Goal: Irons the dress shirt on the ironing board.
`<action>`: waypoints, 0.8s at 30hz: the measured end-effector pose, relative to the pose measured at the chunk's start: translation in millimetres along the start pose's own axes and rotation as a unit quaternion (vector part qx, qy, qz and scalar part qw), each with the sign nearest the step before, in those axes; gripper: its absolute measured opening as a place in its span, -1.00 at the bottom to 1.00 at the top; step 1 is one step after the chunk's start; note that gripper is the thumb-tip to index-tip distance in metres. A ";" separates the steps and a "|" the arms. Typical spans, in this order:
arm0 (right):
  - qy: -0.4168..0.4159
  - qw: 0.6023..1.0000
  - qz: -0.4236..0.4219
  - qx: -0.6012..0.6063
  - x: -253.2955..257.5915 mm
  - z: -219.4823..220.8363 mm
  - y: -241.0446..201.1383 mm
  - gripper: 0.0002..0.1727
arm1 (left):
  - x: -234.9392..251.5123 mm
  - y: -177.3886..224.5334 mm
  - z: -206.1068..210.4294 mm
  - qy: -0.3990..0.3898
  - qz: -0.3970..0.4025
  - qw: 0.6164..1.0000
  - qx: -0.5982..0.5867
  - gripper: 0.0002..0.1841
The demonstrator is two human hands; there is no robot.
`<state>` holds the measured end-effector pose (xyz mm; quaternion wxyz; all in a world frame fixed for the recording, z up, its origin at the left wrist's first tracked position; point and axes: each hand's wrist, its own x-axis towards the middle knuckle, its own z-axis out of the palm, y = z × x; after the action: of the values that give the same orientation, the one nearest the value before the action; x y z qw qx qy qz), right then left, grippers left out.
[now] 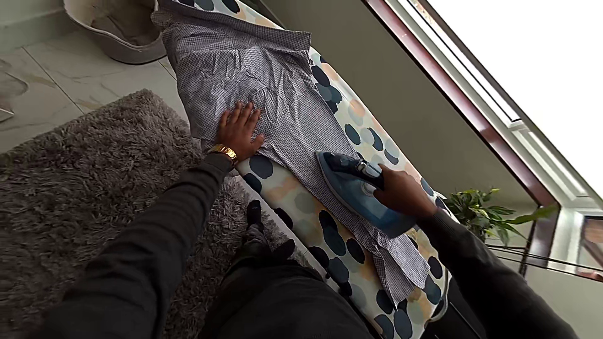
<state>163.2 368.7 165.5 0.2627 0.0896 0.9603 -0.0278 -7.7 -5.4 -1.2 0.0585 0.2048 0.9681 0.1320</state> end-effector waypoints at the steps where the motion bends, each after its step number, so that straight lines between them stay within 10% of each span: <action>1: 0.002 1.000 0.002 0.002 -6.6 4.6 1.0 -0.63 | 0.1 -0.6 -0.3 0.000 0.000 1.000 -0.005 -0.17; 11: 0.003 1.000 0.006 0.026 -33.4 20.5 -55.0 -0.66 | -2.1 -5.5 -13.4 -0.058 0.040 0.997 -0.006 -0.36; 24: -0.014 0.992 0.069 0.101 32.0 -27.1 -132.7 -0.63 | 2.9 -31.1 -16.4 -0.014 0.107 0.994 -0.004 -0.09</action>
<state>97.8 246.1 173.4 0.2674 0.1816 0.9402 -0.1075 -24.9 -35.4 5.6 0.0582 0.3092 0.9391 0.1381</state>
